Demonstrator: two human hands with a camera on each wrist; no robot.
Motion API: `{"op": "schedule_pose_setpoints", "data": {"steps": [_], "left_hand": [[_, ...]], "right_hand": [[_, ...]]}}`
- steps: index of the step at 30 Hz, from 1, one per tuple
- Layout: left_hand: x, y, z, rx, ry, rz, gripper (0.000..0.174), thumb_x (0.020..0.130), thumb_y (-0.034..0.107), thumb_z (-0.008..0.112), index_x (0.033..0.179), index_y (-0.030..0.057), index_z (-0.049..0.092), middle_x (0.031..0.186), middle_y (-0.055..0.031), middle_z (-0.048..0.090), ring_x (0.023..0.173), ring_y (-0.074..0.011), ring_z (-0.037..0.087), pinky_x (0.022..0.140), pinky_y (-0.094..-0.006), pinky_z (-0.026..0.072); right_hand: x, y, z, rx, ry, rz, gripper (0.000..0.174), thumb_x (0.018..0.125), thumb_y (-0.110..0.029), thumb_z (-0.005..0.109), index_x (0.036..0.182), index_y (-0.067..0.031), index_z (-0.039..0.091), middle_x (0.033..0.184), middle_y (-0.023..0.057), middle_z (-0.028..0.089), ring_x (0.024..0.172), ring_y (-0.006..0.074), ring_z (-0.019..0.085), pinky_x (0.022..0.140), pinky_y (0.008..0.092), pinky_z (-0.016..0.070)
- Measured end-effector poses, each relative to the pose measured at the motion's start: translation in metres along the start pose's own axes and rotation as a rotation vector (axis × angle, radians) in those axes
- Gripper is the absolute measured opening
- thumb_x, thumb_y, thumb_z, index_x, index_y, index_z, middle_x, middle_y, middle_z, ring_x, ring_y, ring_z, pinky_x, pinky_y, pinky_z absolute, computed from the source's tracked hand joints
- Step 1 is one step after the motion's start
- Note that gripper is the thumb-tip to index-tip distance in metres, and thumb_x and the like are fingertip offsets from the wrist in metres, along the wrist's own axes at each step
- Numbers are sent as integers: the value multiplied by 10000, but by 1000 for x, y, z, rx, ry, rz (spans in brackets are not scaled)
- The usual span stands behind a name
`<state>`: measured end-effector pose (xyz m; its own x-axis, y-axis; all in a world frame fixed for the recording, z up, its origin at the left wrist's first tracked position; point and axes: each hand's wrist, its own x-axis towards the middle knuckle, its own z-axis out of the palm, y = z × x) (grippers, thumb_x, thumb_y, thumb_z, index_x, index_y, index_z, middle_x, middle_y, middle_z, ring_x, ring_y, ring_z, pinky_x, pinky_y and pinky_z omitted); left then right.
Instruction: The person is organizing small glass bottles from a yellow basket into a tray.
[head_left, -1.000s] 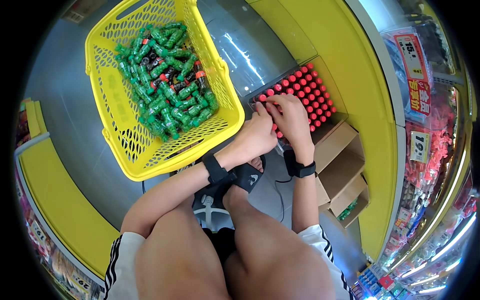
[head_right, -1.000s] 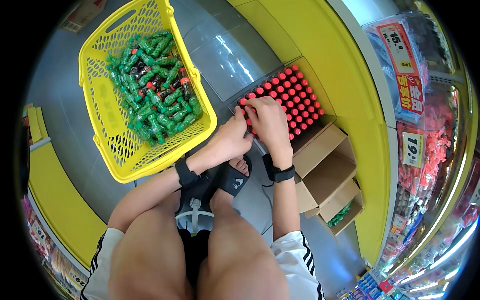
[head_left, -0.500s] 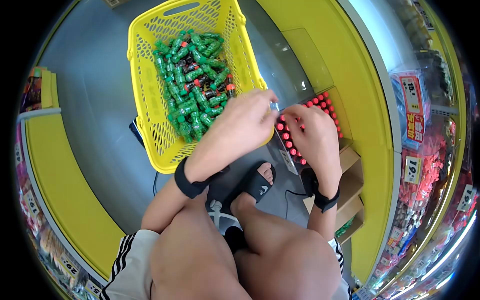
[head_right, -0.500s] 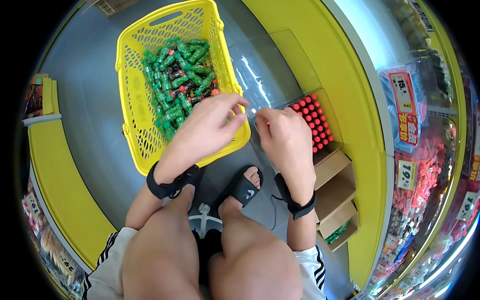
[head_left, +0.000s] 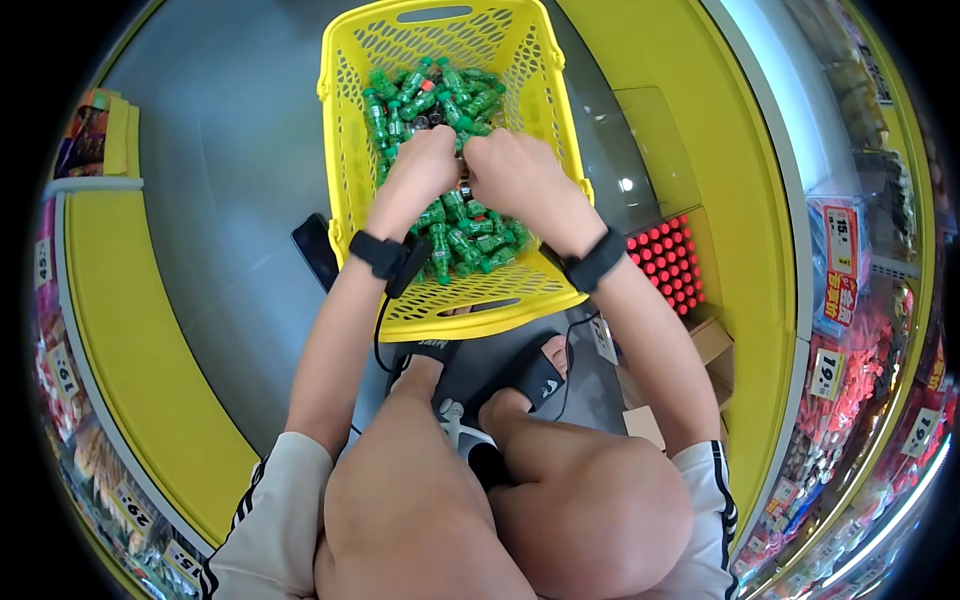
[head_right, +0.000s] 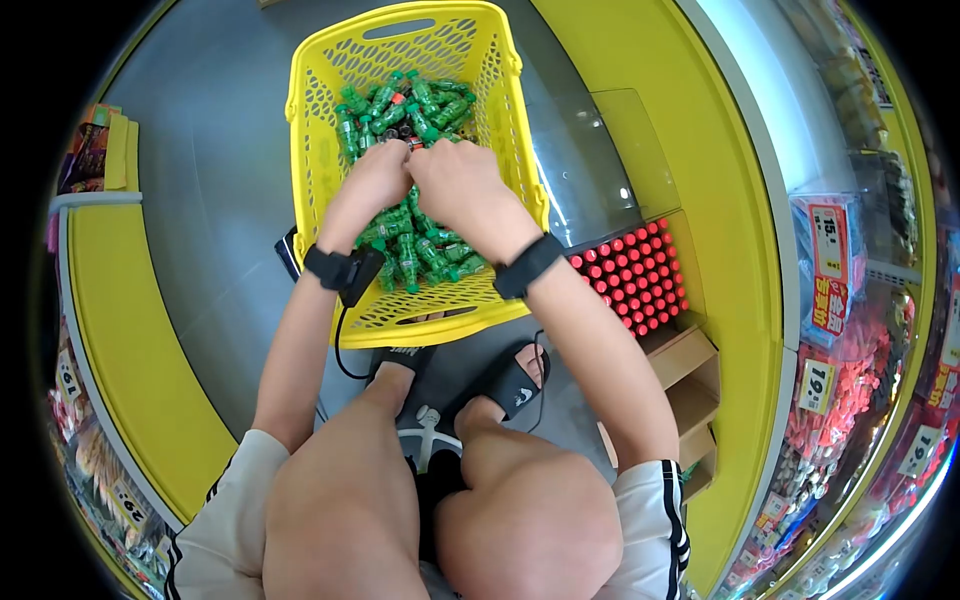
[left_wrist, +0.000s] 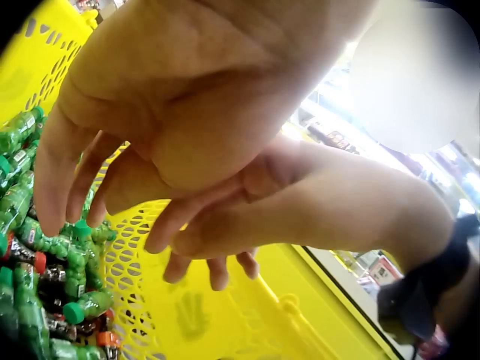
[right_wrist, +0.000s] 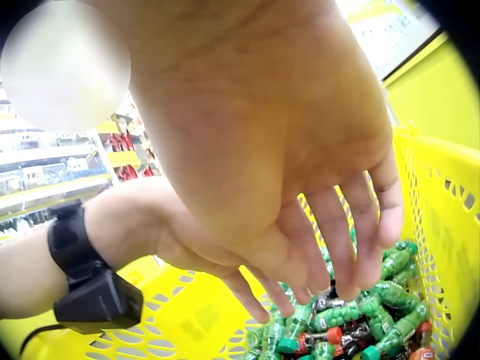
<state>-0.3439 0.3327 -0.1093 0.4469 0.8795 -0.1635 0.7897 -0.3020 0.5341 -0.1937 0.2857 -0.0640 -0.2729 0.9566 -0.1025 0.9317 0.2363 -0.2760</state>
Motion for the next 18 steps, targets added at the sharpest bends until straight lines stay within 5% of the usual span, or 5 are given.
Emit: {"op": "schedule_pose_setpoints", "data": {"steps": [2, 5, 11, 18], "left_hand": [[17, -9, 7, 27, -80, -38, 203, 834, 48, 662, 974, -82, 728, 1030, -328, 739, 995, -484, 736, 848, -535, 598], [33, -15, 11, -62, -367, -335, 295, 892, 15, 597, 1154, -52, 715, 1070, -241, 772, 939, -345, 781, 685, -432, 635], [33, -27, 24, -223, -297, -421, 231, 964, 73, 608, 1149, -55, 658, 1179, -246, 733, 909, -360, 773, 654, -424, 664], [32, -34, 30, -34, -262, -303, 181, 925, 15, 606, 1067, -71, 678, 1042, -258, 756, 851, -345, 778, 605, -406, 631]], "right_hand": [[24, 7, 13, 21, -97, -20, 158, 863, -174, 731, 916, -26, 755, 942, 243, 759, 887, 433, 751, 769, 537, 607], [52, 19, 36, 130, -400, 138, 270, 920, -134, 679, 1164, -88, 784, 1162, 216, 772, 1085, 391, 752, 935, 502, 612], [55, 34, 70, 260, -389, 160, 413, 926, -131, 677, 1335, -144, 732, 1321, 223, 718, 1209, 391, 700, 1003, 507, 582], [64, 37, 118, 296, -353, 92, 352, 938, -180, 686, 1282, -151, 760, 1191, 237, 754, 1124, 418, 719, 980, 505, 590]]}}
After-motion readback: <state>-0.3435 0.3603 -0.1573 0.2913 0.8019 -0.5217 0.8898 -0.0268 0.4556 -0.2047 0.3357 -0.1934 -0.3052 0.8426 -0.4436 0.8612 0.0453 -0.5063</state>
